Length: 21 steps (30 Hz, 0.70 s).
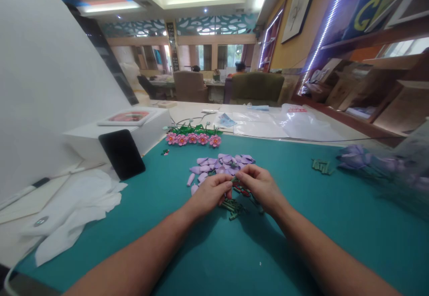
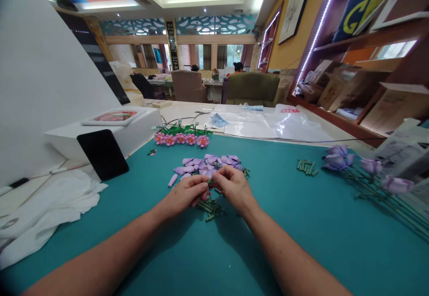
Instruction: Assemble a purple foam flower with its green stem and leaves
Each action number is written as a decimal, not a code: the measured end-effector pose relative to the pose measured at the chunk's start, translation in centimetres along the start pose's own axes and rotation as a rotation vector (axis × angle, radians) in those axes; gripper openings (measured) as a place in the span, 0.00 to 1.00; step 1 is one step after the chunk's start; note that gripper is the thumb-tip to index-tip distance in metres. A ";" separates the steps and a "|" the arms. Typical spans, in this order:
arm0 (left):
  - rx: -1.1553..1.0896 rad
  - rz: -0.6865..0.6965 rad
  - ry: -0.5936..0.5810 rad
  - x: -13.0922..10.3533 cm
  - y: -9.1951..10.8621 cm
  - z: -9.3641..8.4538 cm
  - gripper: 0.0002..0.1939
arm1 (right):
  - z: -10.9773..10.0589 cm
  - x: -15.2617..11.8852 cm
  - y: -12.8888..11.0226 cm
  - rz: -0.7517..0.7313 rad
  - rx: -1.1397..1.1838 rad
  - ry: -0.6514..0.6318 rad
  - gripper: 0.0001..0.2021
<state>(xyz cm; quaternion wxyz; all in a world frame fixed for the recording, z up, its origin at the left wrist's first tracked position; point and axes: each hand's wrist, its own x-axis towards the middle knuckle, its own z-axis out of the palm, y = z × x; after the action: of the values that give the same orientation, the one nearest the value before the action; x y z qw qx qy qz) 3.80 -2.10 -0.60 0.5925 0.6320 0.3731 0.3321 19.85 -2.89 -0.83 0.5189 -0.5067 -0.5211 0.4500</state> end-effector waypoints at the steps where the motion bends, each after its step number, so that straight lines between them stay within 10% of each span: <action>1: 0.002 0.002 0.004 0.0 0.0 0.0 0.07 | 0.0 0.0 0.1 -0.002 0.002 0.002 0.17; 14: -0.014 -0.054 -0.011 0.1 0.5 -0.2 0.06 | -0.4 0.0 -0.4 0.012 -0.088 -0.022 0.19; 21: -0.147 -0.157 -0.025 -0.1 0.6 -0.4 0.24 | -1.8 0.8 -0.6 -0.001 -0.094 0.059 0.18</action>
<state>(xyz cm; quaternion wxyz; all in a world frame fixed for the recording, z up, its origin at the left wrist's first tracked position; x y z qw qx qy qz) 3.44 -2.00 0.05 0.6661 0.5599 0.3887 0.3028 21.69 -2.29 -0.06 0.5098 -0.5433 -0.5262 0.4099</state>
